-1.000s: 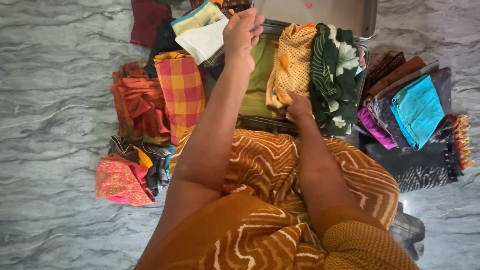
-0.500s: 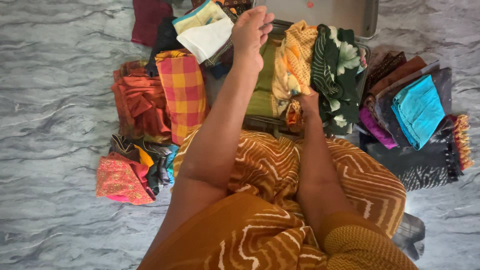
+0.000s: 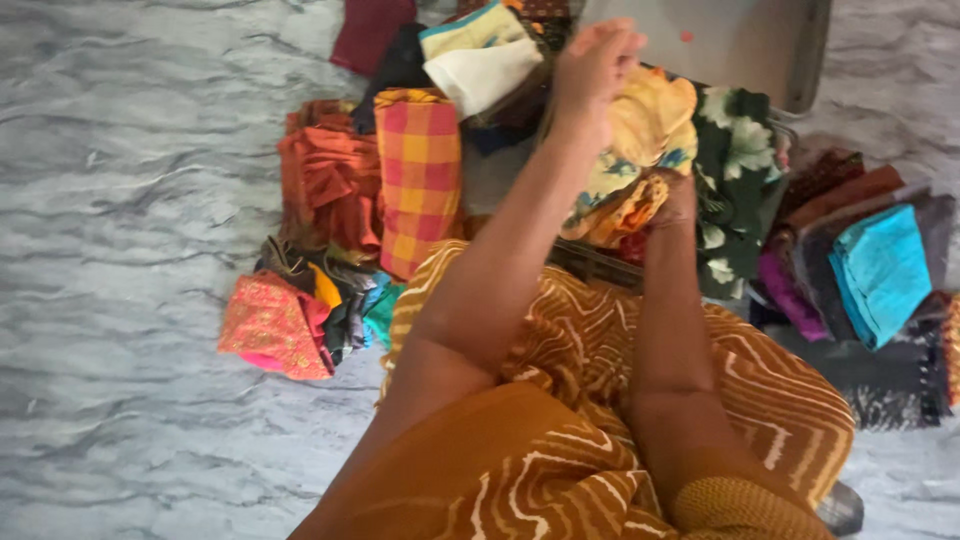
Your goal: The person packs various pieces of folded clothing into a silver suitcase by hand, placing items one at a time and smoothing them down.
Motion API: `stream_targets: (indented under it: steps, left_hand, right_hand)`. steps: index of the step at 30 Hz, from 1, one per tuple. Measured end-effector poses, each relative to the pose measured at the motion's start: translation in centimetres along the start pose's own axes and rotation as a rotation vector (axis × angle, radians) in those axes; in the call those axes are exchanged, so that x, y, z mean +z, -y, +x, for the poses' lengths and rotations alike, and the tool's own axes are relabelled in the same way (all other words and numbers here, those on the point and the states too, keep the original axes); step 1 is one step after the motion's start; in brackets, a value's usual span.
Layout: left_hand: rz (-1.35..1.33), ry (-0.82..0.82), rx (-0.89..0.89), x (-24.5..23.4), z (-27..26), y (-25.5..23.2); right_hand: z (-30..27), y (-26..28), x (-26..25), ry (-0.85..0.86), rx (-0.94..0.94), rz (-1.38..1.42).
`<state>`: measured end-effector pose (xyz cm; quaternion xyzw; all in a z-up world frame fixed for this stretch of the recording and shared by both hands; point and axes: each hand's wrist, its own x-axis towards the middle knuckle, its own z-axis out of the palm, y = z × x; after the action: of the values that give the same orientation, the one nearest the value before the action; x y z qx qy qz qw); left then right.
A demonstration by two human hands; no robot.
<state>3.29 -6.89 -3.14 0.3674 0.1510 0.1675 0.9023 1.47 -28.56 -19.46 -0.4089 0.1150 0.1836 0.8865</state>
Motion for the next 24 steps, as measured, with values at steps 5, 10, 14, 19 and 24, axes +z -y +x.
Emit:
stream_targets:
  steps: [5, 10, 14, 19, 24]
  left_hand:
    - [0.054, -0.065, 0.006, 3.6, -3.0, -1.4]
    - [0.314, -0.012, 0.479, 5.3, -4.8, -2.5]
    - [0.372, -0.006, 0.507, 6.2, -6.5, -4.8]
    - [0.151, 0.1, 0.619, 7.3, -8.7, -8.3]
    - [0.412, 0.074, 0.449, 6.1, -8.3, -9.5]
  right_hand:
    - [-0.9, 2.9, 9.7, 0.129, -0.071, -0.008]
    - [2.1, 1.9, 17.3, 0.206, -0.247, -0.533]
    - [3.3, -3.3, 21.5, 0.286, -0.202, -0.652]
    - [1.7, -11.1, 26.5, 0.393, -0.065, -0.644]
    - [-1.5, -18.5, 28.4, 0.472, 0.135, -0.576]
